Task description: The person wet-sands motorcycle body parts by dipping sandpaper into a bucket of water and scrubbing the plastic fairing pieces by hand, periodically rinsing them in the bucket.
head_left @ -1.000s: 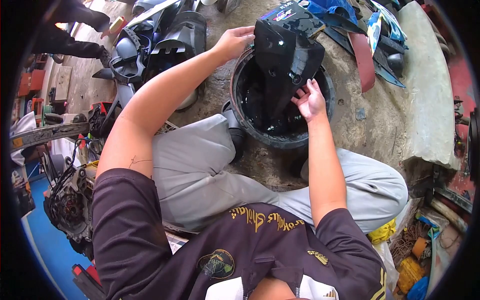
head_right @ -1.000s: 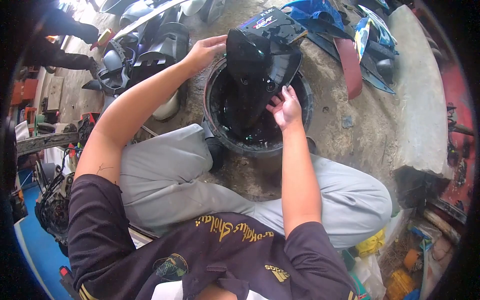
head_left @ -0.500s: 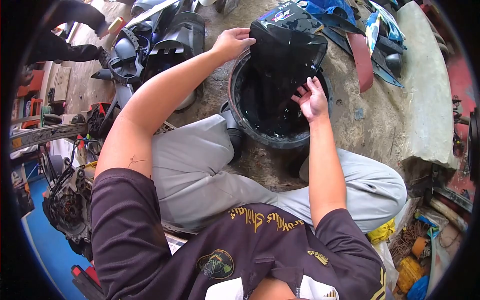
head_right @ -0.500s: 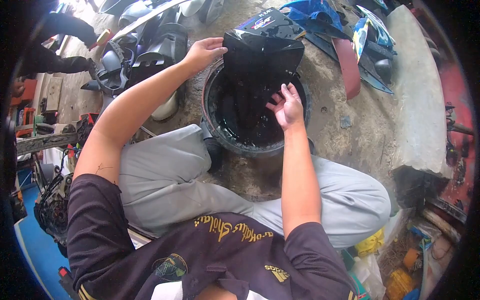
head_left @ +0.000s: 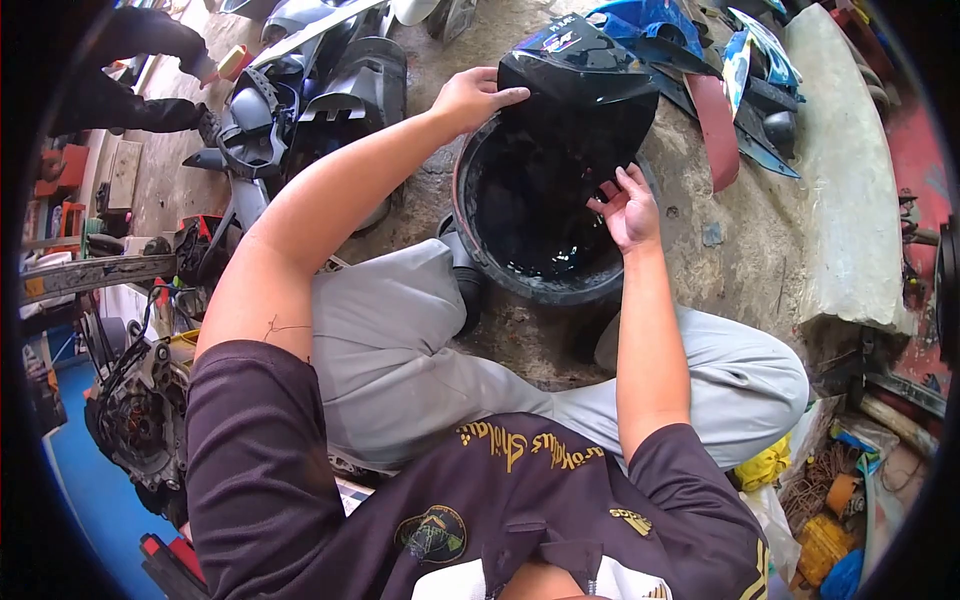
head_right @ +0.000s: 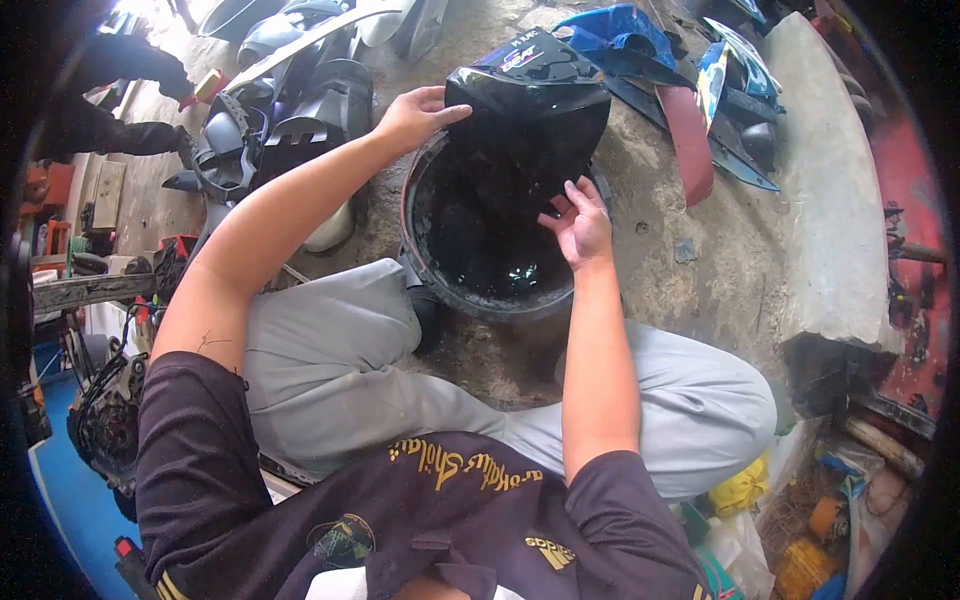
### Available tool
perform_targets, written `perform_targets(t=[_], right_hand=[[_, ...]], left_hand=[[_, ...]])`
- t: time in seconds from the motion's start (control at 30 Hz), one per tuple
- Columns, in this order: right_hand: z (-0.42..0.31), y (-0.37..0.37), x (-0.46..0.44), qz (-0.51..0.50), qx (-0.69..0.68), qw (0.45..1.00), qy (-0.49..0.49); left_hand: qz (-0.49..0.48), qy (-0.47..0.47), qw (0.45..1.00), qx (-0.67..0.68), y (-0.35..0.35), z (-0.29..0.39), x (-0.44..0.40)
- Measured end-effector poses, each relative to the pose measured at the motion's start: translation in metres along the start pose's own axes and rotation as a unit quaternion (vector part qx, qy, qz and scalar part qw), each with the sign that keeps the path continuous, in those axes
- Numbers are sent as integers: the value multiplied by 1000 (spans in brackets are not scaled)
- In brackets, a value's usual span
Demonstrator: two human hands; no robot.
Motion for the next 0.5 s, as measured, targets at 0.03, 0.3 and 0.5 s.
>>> perform_targets(t=[0.03,0.3,0.5], right_hand=[[0,2,3,20,1,1000,-2],[1,19,14,72,24,997,-22],[13,8,6,100,61,993,-28]], left_hand=[[-13,-5,1000,8,2,-2,-4],[24,29,998,-57,16,-27,-18],[3,22,995,-92,4,-14,-11]])
Point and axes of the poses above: each hand's wrist, its own x-axis away from the middle knuckle, its own y-axis out of the palm, z = x × y, the point moved 2 cm from there along -x, towards the middle knuckle, and after that the axes turned 9 degrees about z, right-handed, at the moved point
